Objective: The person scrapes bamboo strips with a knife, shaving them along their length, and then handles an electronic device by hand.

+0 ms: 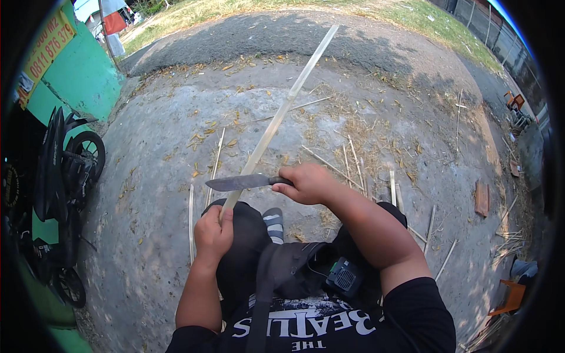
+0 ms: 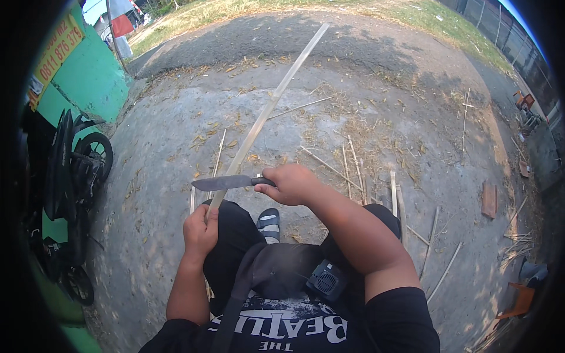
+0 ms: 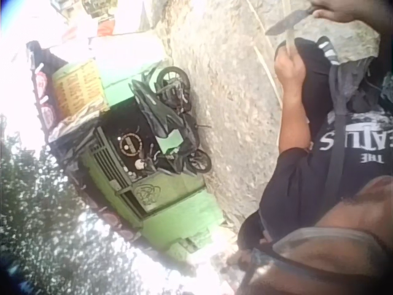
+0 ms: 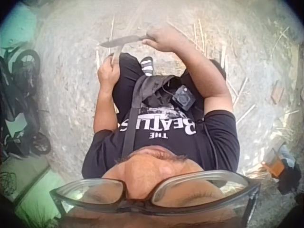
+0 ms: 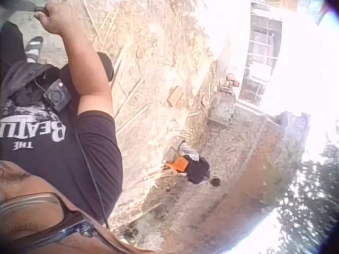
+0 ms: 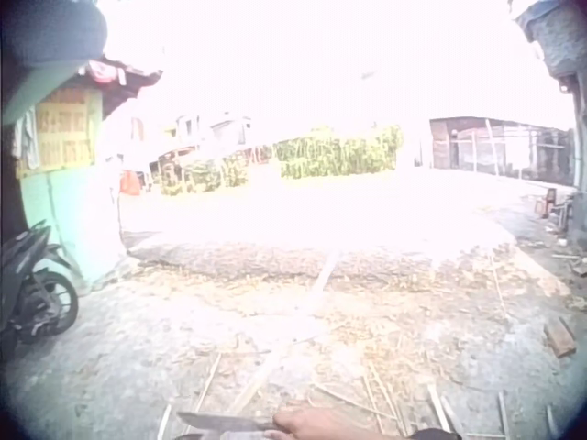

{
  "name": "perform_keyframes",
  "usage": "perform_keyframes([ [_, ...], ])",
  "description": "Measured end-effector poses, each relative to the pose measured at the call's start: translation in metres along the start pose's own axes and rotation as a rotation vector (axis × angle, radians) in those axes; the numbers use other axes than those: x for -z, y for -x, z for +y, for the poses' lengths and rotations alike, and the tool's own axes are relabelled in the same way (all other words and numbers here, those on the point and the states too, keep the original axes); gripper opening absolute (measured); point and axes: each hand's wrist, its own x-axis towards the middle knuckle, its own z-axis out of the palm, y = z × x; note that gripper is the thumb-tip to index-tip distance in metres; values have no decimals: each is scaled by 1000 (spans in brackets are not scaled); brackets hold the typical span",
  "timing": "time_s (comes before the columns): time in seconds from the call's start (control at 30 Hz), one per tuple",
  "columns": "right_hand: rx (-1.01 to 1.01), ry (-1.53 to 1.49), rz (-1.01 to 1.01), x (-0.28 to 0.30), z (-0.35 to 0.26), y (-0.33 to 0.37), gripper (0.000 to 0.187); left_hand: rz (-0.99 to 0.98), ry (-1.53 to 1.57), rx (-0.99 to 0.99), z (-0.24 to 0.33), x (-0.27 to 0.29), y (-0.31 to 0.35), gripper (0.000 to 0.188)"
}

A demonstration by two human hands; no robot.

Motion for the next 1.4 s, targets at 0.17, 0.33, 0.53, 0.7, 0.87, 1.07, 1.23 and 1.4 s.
perform_keyframes([
  [0.17, -128, -105, 183, 28, 32, -8, 52, 5, 45, -9, -3, 0, 4, 30],
  [0.33, -34, -15, 36, 19, 18, 2, 50, -16, 11, 19, -2, -2, 0, 30],
  [0.53, -24, -17, 31, 21, 21, -7, 52, 36, 57, -18, -2, -4, 3, 30],
  [0.7, -107, -149, 84, 5, 28, -3, 52, 51, 53, 15, -4, -5, 3, 30],
  [0.87, 93, 85, -34, -10, -8, 1, 51, 68, 94, 29, 0, -7, 4, 31],
  [1.07, 158, 132, 17, -4, 8, -7, 48, 55, 37, -10, -1, -7, 1, 31],
  [1.23, 149, 100, 19, -11, -4, -2, 48, 55, 50, 8, -1, -5, 4, 31],
  [1.4, 171, 94, 8, -9, 5, -9, 47, 43, 54, 10, 1, -5, 1, 34],
])
